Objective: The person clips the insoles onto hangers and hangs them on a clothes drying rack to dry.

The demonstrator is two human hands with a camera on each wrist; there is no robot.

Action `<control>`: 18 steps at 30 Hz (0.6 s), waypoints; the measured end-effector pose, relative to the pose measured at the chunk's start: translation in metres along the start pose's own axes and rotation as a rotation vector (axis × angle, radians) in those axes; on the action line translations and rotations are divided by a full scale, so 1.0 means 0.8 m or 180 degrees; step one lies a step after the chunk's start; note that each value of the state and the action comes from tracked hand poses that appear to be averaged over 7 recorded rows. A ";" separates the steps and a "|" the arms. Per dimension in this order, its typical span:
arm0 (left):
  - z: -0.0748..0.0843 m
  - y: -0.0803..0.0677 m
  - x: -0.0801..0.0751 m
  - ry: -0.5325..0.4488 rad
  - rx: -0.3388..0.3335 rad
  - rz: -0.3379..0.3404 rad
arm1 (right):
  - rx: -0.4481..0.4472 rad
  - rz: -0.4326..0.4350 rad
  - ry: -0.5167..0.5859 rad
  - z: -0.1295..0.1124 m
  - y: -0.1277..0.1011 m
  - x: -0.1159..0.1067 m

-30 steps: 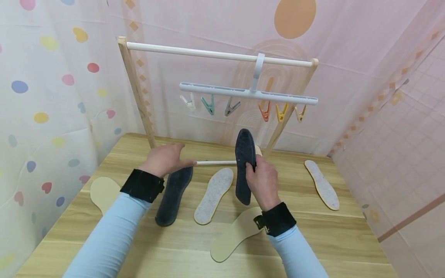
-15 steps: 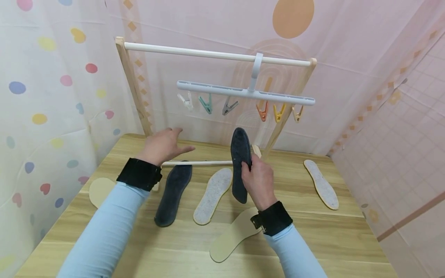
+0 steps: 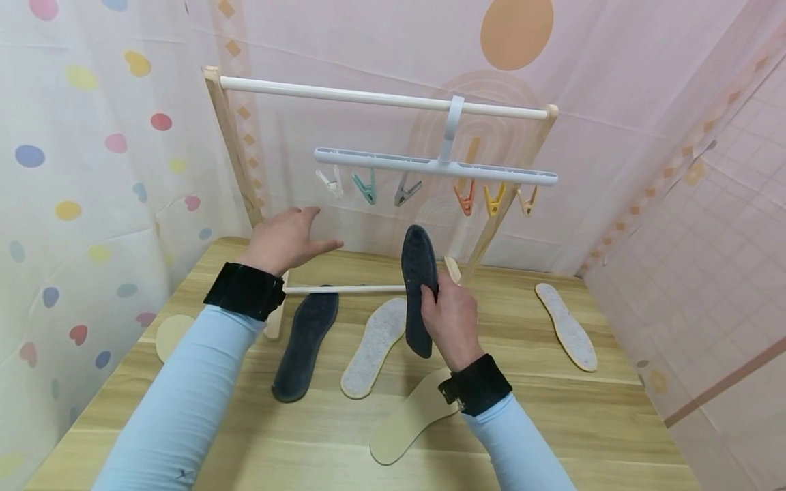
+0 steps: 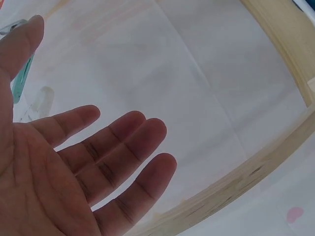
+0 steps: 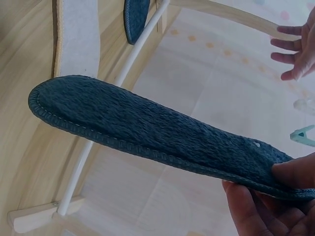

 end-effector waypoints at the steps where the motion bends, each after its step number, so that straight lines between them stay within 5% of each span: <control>1: 0.000 0.001 -0.002 -0.0015 -0.0003 0.0009 | -0.0005 0.0001 0.0000 -0.001 0.000 0.000; 18: -0.003 0.017 -0.027 -0.0213 -0.0045 0.0155 | -0.0036 -0.0038 0.0018 -0.007 0.002 -0.002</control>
Point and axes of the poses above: each hand's wrist, its own y-axis towards the middle knuckle, its own x-axis out of the palm, z = x × y, the point moved 1 cm from there along y, towards the middle knuckle, and after that the axes turned 14 degrees about x, right-handed, at the moved point
